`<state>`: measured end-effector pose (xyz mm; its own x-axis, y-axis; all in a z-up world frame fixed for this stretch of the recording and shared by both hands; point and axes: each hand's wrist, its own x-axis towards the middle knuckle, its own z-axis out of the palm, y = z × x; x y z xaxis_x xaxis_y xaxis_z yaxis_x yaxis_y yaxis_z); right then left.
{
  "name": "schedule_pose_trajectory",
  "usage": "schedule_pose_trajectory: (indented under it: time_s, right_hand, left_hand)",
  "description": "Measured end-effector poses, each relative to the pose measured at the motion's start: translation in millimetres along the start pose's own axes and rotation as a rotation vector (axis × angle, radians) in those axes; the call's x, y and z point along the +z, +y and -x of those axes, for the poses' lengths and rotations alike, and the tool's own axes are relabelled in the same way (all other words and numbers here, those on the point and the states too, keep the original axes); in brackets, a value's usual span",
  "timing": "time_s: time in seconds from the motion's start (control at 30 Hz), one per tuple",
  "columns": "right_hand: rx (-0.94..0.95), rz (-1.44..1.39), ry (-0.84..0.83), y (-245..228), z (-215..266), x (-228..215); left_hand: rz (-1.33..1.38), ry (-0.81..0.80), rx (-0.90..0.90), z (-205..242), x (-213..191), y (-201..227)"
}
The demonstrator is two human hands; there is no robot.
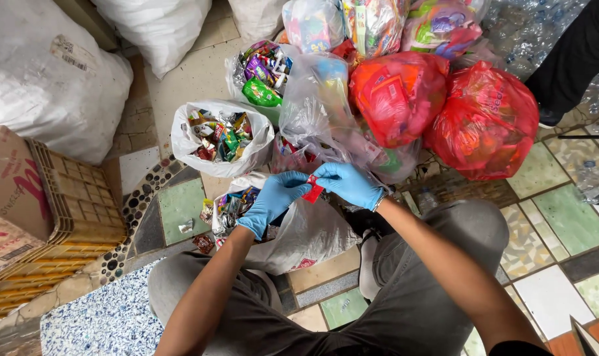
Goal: The person sits on the floor and repeatedly picks small snack packets from a clear plastic bag, then places them into a white sack. The hands handle individual packets one at a time throughout the clip.
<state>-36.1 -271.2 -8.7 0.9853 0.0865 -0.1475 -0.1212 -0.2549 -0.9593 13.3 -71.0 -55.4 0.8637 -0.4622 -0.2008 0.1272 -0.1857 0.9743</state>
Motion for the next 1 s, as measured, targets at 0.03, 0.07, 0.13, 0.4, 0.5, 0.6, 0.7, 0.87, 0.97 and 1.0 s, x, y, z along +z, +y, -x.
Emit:
schedule_pose_trajectory:
  time_s: [0.03,0.07,0.13,0.4,0.5,0.6,0.7,0.87,0.97,1.0]
  right_hand:
    - [-0.019,0.043,0.005,1,-1,2]
    - [-0.039,0.085,0.010,2,-2,3]
    - [-0.041,0.078,0.016,10,-5,6]
    - [0.068,0.137,-0.001,-10,5,-15]
    - [0.005,0.250,0.003,-7,7,-21]
    - [-0.069,0.254,0.033,2,4,-25]
    - [-0.144,0.266,0.057,8,4,-29]
    - [-0.222,0.286,0.049,5,6,-34]
    - [-0.239,0.290,0.051,-3,9,-34]
    - [-0.235,0.292,0.052,1,8,-34]
  left_hand:
    - [-0.015,0.002,0.012,-2,-3,-5]
    - [-0.031,0.005,0.023,-4,-5,-11]
    - [-0.052,0.020,0.018,-5,-14,-12]
    - [-0.519,0.194,-0.066,-37,-82,-79]
    - [-0.739,0.182,-0.137,-39,-105,-132]
    - [-0.923,0.178,-0.225,-35,-116,-174]
    - [-0.944,0.144,-0.229,-15,-104,-159]
    - [-0.913,0.143,-0.172,6,-86,-156]
    - [-1.138,0.133,0.104,8,-72,-172]
    - [-1.135,0.129,0.104,11,-67,-177]
